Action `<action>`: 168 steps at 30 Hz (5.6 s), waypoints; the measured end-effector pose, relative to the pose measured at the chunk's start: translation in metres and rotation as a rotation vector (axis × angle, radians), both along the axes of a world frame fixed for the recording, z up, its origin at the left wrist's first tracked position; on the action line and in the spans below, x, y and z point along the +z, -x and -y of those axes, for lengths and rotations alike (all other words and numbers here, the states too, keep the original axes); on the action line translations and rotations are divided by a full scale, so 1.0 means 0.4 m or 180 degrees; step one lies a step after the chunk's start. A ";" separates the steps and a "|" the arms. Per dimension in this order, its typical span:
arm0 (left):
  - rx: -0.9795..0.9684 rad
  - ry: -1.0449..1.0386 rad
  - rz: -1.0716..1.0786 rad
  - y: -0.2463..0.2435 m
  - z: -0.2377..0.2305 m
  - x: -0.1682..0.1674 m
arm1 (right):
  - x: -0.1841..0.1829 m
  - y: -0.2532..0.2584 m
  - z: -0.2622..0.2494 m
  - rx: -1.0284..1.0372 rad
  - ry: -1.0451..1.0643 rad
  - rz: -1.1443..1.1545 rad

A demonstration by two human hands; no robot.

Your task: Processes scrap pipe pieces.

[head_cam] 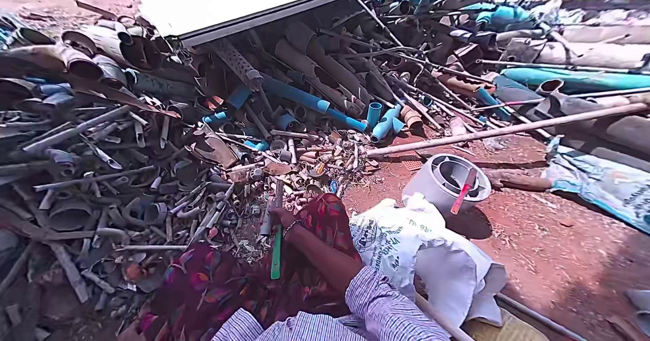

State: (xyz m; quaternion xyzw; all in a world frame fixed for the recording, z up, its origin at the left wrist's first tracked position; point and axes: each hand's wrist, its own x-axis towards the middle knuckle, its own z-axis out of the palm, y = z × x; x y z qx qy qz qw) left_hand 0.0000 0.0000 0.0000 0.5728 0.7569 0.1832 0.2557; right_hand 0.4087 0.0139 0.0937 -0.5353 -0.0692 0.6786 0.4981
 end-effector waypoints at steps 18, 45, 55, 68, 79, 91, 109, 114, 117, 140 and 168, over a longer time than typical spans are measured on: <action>-0.1807 0.0848 0.2444 -0.703 -0.509 0.237 | -0.001 -0.022 -0.433 0.0911 -0.0675 0.1468; -0.1307 0.0717 0.1663 -0.730 -0.583 0.220 | 0.031 -0.050 -0.483 0.2451 -0.0769 0.4811; -0.1235 0.0866 0.1324 -0.738 -0.571 0.237 | 0.033 -0.033 -0.488 0.2839 -0.0280 0.4964; -0.1254 0.0850 0.0997 -0.711 -0.554 0.258 | 0.033 -0.001 -0.461 0.2933 -0.0308 0.4785; -0.1268 0.0825 0.0921 -0.712 -0.547 0.257 | 0.019 0.003 -0.481 0.2777 -0.0236 0.4750; -0.0932 0.0431 0.1636 -0.699 -0.537 0.225 | 0.047 0.007 -0.471 0.2715 -0.0228 0.4564; -0.0602 0.0245 0.1504 -0.706 -0.548 0.222 | 0.066 0.022 -0.461 0.2869 -0.0498 0.4463; -0.0462 0.0257 0.1937 -0.701 -0.547 0.230 | 0.077 0.020 -0.465 0.2846 -0.0659 0.4390; 0.0101 0.0676 0.2640 -0.706 -0.551 0.238 | 0.061 0.021 -0.466 0.2716 -0.0704 0.4346; 0.0481 0.1275 0.3170 -0.683 -0.565 0.247 | 0.051 0.059 -0.468 0.2848 -0.0851 0.4399; -0.0655 0.0097 0.1149 -0.674 -0.551 0.218 | 0.043 0.040 -0.493 0.2780 -0.0624 0.4386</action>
